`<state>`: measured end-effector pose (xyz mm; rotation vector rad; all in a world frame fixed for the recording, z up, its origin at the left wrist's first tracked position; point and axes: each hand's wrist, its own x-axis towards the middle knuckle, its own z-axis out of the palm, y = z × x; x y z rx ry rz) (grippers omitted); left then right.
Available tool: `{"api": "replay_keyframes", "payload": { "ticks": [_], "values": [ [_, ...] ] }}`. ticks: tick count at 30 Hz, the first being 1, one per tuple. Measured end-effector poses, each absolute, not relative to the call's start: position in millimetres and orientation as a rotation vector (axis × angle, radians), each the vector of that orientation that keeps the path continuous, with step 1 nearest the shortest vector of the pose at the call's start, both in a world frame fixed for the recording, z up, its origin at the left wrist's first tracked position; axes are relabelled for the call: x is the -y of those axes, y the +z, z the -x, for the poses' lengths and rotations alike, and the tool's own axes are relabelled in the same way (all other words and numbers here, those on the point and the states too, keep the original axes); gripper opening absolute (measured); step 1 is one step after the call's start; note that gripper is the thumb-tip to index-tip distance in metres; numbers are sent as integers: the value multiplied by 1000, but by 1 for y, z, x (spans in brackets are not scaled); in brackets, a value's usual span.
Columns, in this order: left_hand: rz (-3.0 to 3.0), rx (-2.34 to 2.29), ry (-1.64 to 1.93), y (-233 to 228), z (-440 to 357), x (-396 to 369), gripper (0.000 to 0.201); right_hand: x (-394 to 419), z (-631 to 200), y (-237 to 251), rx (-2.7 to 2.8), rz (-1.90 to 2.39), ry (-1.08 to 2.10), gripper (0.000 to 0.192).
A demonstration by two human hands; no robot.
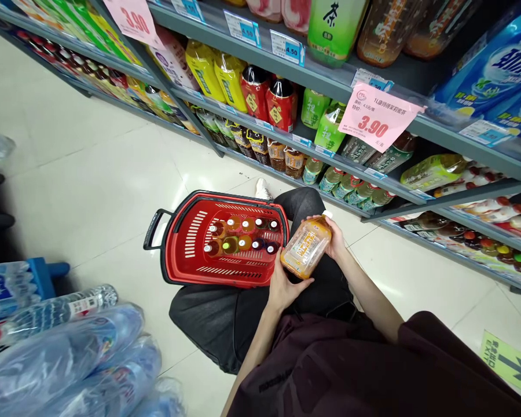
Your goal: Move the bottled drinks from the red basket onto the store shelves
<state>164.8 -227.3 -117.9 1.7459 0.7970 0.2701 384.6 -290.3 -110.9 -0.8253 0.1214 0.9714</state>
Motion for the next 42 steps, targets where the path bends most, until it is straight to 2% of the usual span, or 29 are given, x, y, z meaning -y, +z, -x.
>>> {"api": "replay_keyframes", "payload": {
  "ticks": [11,18,24,31,36,42],
  "values": [
    [-1723,-817,231,-102,-168,222,111,289,-381,-112,-101,836,924,26],
    [-1504,-783,211,-101,-168,214,92,290,-380,-109,-41,843,940,30],
    [-1459,-762,180,-110,-163,212,98,288,-380,-111,-46,858,950,34],
    [-1473,-747,263,-117,-162,218,93,284,-380,-113,-63,888,939,34],
    [-1627,-781,352,-117,-163,225,104,283,-380,-115,-36,933,924,33],
    [-1811,-799,466,-112,-168,224,90,282,-379,-112,-61,908,923,34]
  ]
}}
